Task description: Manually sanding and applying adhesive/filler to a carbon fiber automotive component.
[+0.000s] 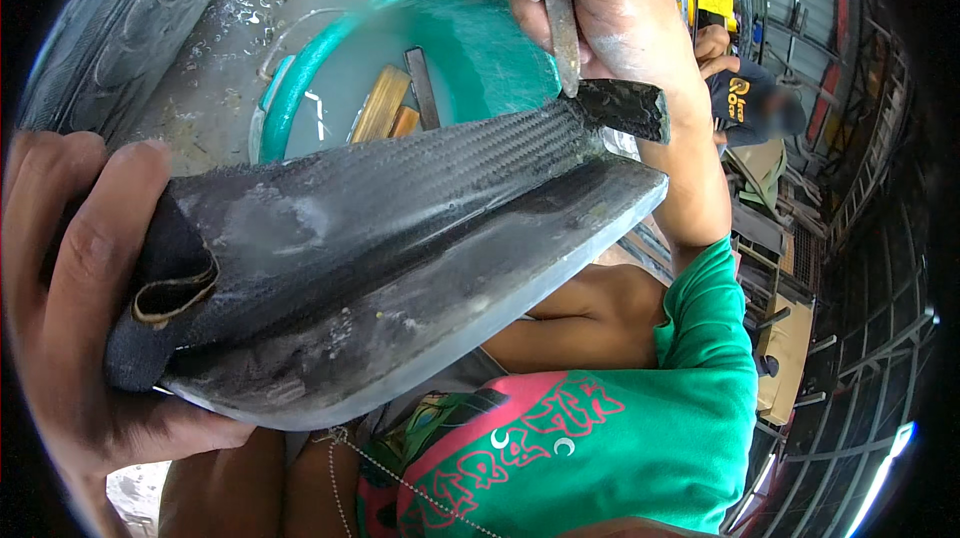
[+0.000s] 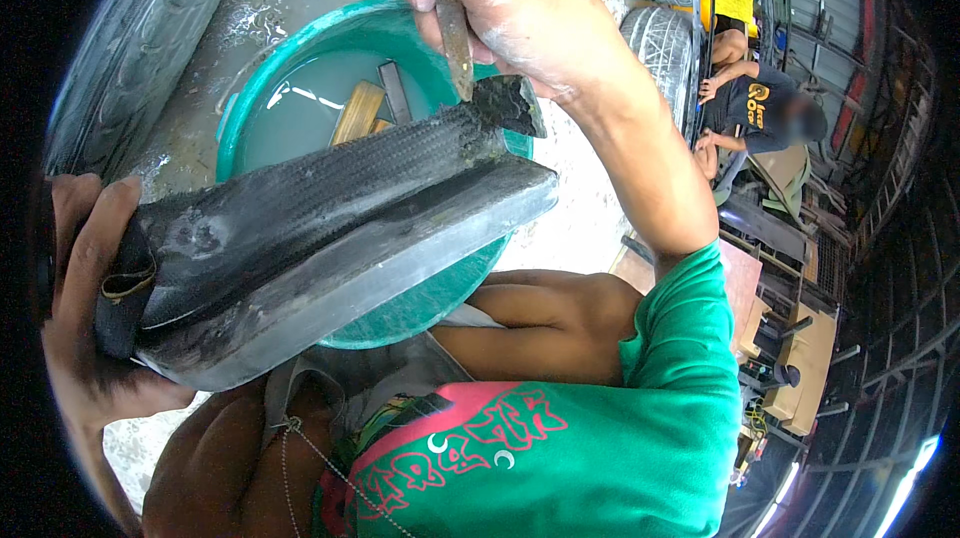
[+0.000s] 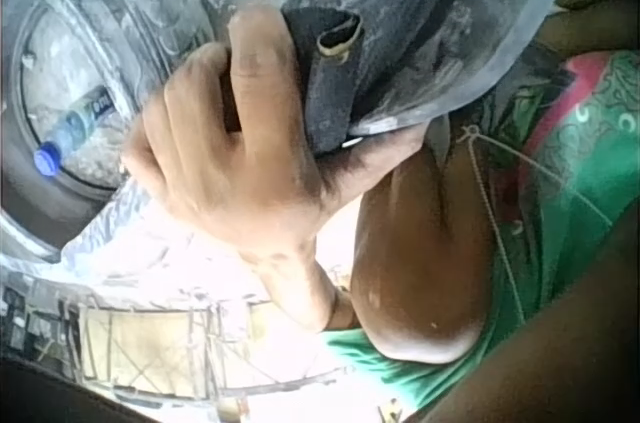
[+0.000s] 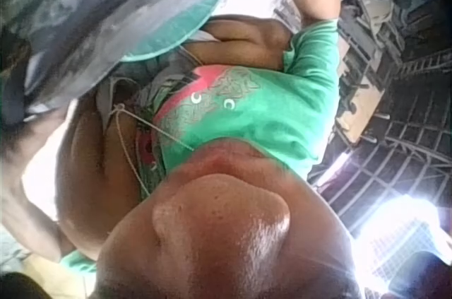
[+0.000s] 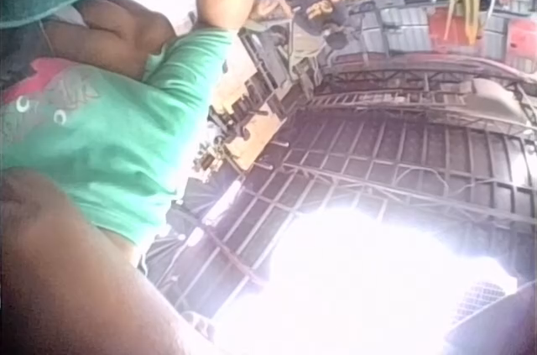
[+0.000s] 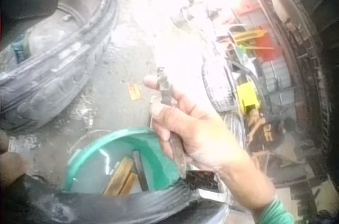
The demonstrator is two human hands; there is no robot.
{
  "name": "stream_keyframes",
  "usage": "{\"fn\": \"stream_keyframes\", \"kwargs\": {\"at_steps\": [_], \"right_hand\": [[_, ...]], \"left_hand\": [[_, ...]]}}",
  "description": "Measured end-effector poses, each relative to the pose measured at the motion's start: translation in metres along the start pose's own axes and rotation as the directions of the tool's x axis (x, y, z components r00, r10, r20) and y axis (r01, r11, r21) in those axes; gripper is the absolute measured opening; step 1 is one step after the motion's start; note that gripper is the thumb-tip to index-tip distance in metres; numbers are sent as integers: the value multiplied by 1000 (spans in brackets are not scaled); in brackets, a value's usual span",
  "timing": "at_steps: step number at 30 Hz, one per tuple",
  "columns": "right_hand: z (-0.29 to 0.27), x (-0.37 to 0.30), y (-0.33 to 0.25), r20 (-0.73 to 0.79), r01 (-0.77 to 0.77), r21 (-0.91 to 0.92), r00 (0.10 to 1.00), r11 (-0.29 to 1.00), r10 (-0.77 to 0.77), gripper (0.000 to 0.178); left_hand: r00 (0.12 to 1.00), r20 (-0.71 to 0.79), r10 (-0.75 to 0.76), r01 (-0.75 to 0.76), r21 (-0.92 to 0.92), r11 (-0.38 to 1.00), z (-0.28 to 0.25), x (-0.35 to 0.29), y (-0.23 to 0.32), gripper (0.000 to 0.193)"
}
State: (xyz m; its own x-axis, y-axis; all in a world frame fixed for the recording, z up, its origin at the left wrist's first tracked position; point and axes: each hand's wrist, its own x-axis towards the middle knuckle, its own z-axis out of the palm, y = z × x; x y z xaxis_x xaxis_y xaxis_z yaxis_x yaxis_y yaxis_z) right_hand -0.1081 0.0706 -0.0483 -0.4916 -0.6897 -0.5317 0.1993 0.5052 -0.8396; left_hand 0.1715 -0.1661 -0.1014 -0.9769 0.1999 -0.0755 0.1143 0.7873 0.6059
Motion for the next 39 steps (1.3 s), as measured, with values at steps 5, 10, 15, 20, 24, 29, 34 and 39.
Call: {"fn": "stream_keyframes", "kwargs": {"at_steps": [5,10,15,20,24,29,34,39], "right_hand": [[5,-1,-2,-34,-65,55,997,996,67,50],[5,0,-4,66,-118,54,991,992,114,51],[6,0,-5,40,-209,25,977,978,208,52],[4,-2,5,68,-191,51,980,980,187,53],[-2,1,14,113,-151,87,984,985,141,52],[-5,3,21,290,-70,187,957,980,13,53],[0,0,29,77,-94,72,993,993,88,32],[4,-14,21,-227,-145,-135,967,980,111,26]], "left_hand": [[995,-51,87,-86,29,996,4,3,-2,123],[987,-94,129,-132,-33,991,2,6,-1,123],[986,-76,147,-147,9,989,-4,12,8,121],[986,-80,145,-145,8,989,0,11,7,121],[989,-73,126,-129,-34,991,-6,12,10,123],[992,-92,88,-83,61,995,-2,7,12,119],[992,-96,78,-78,-3,997,-7,9,9,114],[996,-41,74,-69,112,991,-8,7,4,117]]}}
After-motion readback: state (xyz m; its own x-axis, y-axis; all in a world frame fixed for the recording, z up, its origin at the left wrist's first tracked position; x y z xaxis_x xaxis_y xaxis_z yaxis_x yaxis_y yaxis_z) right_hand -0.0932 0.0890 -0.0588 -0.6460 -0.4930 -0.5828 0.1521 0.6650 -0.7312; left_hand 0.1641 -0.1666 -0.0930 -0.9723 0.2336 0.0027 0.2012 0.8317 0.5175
